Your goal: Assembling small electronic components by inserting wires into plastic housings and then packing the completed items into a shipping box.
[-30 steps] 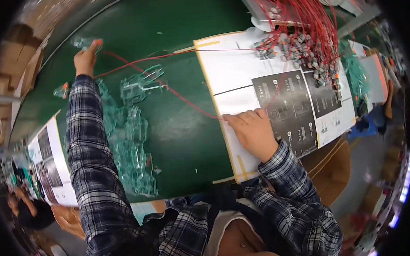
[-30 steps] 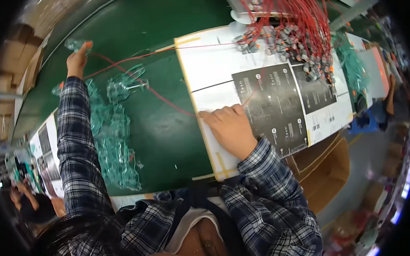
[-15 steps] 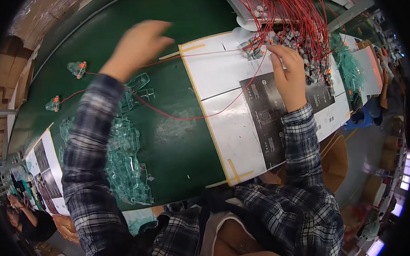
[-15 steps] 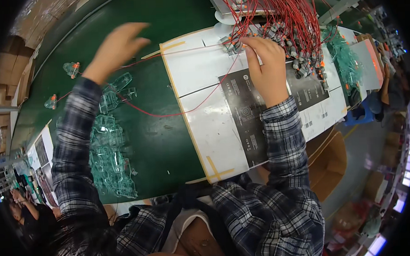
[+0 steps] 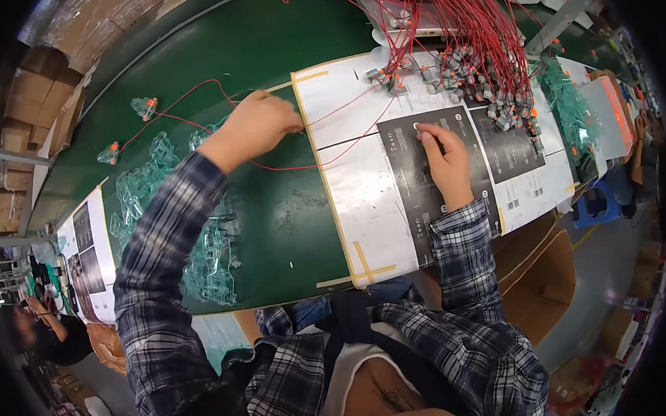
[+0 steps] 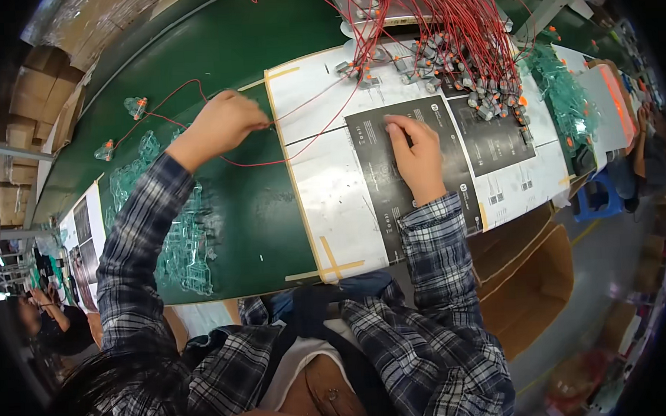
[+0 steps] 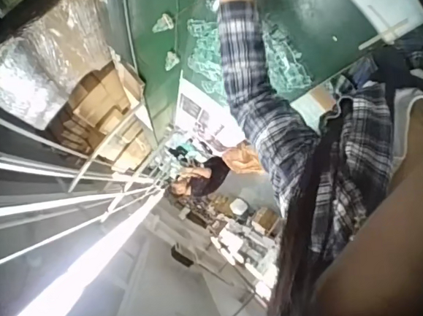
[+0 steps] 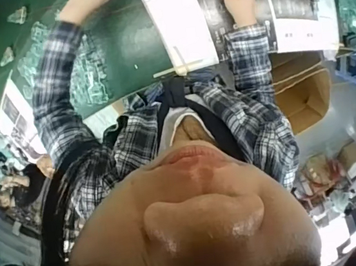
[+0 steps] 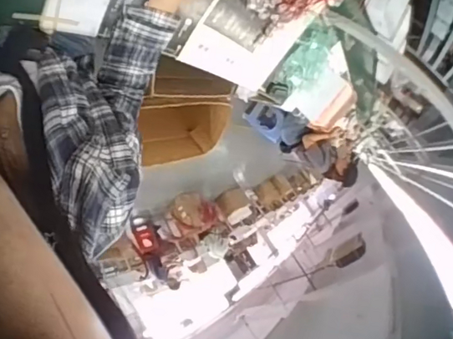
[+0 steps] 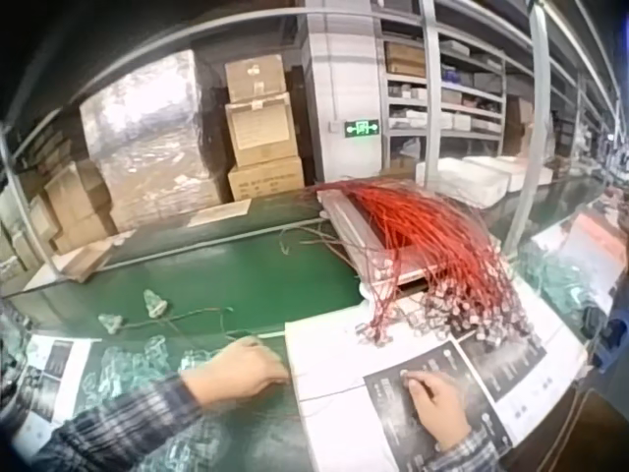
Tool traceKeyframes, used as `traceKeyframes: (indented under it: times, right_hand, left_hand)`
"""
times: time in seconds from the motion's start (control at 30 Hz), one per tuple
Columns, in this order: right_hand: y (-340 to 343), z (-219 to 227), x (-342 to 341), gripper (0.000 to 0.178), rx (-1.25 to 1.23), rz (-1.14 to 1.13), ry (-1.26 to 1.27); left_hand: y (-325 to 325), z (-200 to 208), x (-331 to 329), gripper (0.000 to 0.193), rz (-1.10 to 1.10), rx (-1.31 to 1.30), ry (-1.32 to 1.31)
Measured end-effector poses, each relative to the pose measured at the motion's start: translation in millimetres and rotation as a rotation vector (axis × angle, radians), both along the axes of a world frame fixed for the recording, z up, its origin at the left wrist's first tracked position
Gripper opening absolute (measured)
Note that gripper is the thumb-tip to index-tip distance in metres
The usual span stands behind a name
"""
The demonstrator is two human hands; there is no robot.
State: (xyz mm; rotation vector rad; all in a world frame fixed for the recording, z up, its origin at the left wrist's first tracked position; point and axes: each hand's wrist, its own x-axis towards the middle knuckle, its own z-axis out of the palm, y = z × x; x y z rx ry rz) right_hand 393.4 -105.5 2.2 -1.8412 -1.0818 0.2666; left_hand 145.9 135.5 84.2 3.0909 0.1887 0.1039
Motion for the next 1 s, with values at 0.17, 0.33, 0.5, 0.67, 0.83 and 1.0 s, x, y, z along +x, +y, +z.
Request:
traceKeyframes:
  times: [0.17, 0.33, 0.5, 0.67, 0.83, 1.0]
  right_hand:
    - [6.4, 9.1, -18.5, 0.019, 0.019, 0.127, -0.036]
    - [10.8, 2.8, -18.5, 0.019, 0.051, 0.131, -0.143]
    - [53.5, 12.0, -12.3, 0.022, 0.040, -0.041, -0.056]
    - [103.0, -4.4, 26.7, 0.028, 0.111, 0.043, -0.546]
    - [83.6, 2.3, 36.2, 0.028, -0.157, 0.116, -0.729]
    - [67.7, 9.1, 17.5, 0.031, -0.188, 0.047, -1.012]
  left_hand:
    - [-15.4, 46.8, -57.5, 0.009, -0.030, 0.189, 0.065]
    - [51.3, 62.8, -110.8, 0.015, 0.373, 0.168, -0.186]
    - [136.3, 49.8, -101.9, 0.025, 0.752, 0.021, -0.381]
    - [141.2, 27.7, -89.4, 0.029, 0.804, 0.219, -0.357]
    - [43.5, 66.5, -129.1, 0.029, 0.457, 0.193, -0.321]
    - [-70.6, 62.9, -194.2, 0.029, 0.576, -0.041, -0.373]
